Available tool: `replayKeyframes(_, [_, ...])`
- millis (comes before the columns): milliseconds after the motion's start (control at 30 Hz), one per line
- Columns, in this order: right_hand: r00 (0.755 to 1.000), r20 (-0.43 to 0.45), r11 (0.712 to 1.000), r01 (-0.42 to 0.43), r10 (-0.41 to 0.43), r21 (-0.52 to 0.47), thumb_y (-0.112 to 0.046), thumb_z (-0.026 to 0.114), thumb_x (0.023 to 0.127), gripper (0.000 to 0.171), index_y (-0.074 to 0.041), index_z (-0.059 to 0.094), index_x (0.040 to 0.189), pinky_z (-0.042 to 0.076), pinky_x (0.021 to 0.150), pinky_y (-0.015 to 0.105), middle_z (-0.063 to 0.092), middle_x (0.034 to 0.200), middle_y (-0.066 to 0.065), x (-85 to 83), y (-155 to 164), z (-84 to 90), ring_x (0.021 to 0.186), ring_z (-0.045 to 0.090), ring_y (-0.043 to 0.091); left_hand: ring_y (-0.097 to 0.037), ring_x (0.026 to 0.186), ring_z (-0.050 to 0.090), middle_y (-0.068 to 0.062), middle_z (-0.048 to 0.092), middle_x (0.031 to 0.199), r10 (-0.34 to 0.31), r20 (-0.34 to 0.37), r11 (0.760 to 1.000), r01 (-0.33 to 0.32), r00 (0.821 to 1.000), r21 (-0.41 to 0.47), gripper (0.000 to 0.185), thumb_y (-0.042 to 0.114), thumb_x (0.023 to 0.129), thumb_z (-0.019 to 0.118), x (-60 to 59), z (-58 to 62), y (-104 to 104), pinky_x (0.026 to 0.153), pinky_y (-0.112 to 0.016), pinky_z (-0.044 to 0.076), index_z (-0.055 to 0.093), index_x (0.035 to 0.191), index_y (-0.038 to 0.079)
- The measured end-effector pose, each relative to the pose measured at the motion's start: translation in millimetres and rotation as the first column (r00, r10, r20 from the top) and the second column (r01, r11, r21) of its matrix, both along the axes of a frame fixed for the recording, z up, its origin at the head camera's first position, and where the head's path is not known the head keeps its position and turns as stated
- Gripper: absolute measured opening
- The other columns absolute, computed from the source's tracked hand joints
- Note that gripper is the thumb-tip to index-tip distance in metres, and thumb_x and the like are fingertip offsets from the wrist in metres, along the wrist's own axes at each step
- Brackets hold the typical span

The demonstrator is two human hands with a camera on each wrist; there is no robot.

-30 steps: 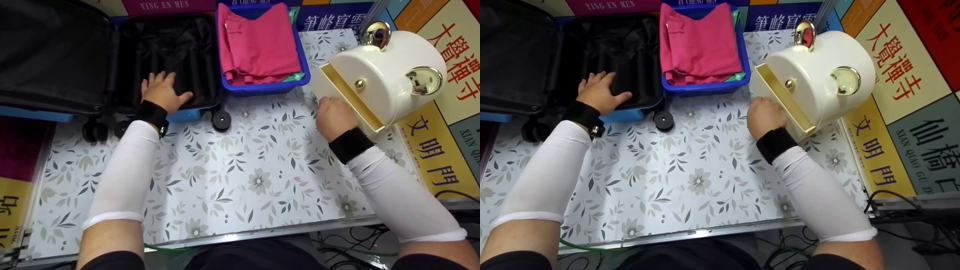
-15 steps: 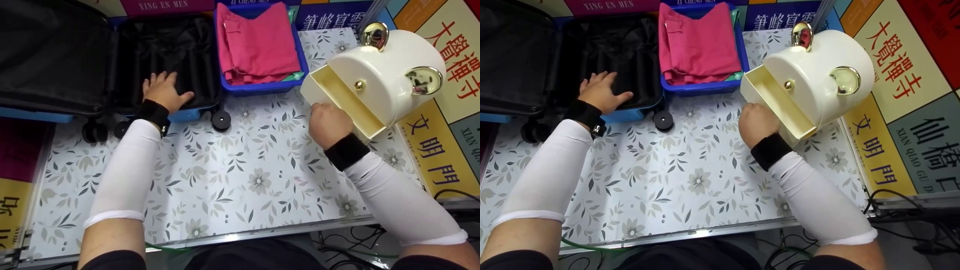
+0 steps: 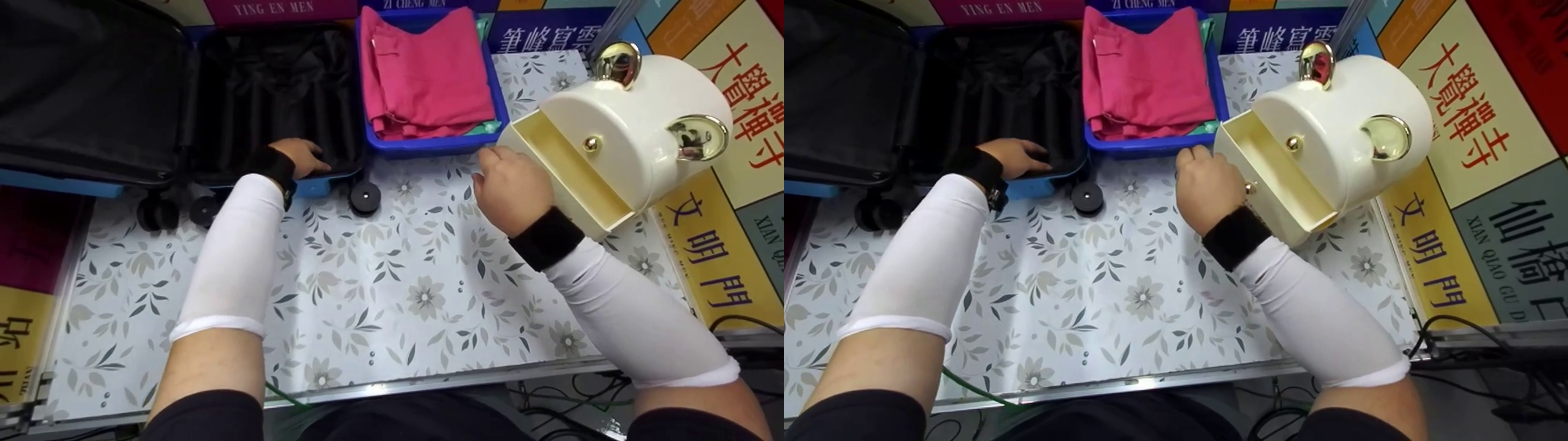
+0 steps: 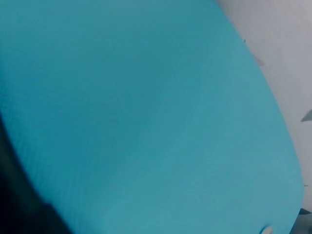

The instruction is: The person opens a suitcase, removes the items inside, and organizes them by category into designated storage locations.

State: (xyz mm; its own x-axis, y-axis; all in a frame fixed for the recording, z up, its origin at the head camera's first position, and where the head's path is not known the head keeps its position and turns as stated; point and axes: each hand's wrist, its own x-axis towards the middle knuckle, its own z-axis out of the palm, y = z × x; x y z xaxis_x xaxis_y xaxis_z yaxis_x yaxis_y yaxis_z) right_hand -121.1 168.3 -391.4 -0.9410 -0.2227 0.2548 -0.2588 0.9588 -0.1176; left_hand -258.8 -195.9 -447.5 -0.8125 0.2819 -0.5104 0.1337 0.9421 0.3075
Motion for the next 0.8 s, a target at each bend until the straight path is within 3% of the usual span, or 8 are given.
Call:
replayKeyframes(233, [1.000,0.026,1.000,0.007,-0.007,-0.004,-0.017,0.069,0.095,0.024,0.003,0.069,0.109,0.055,0.073,0.063,0.073,0.110,0.022,-4.0,-4.3,0.7,0.087,0.069,0.050,-0.040,0.147,0.046,-0.022,0.049,0.160,-0.028,0.023,0.999,0.027,0.999,0.039,0.063,0.035,0.099,0.062,-4.4,0.1,-3.8,0.125,-0.047,0.036,0.052,0.154,0.007])
replayKeyframes(467, [0.999,0.037,1.000,0.012,-0.011,-0.006,-0.016,0.068,0.095,0.023,0.004,0.068,0.107,0.054,0.075,0.063,0.072,0.106,0.024,-6.0,-1.2,0.4,0.088,0.069,0.051,-0.042,0.131,0.061,-0.025,0.062,0.144,-0.150,-0.011,0.986,0.149,0.989,-0.076,0.051,0.034,0.099,0.056,-6.9,1.9,-4.2,0.114,-0.051,0.048,0.070,0.131,-0.003])
replayKeyframes(700, [0.997,0.072,1.000,0.023,-0.022,-0.018,-0.016,0.067,0.096,0.023,0.003,0.069,0.109,0.053,0.076,0.064,0.072,0.107,0.024,-5.2,0.1,-1.1,0.090,0.069,0.053,-0.042,0.133,0.058,-0.029,0.061,0.144,-0.062,0.042,0.994,0.065,0.997,-0.088,0.058,0.040,0.100,0.057,-7.1,2.3,-4.0,0.118,-0.050,0.045,0.069,0.131,-0.007])
replayKeyframes(800, [0.997,0.080,1.000,0.017,-0.015,-0.018,-0.018,0.067,0.096,0.025,0.003,0.069,0.110,0.054,0.076,0.064,0.072,0.108,0.024,-5.3,0.5,-2.3,0.090,0.069,0.052,-0.044,0.131,0.059,-0.030,0.062,0.142,-0.050,0.015,0.996,0.051,0.999,-0.077,0.057,0.040,0.101,0.059,-5.5,2.7,-3.9,0.117,-0.050,0.046,0.070,0.128,-0.009])
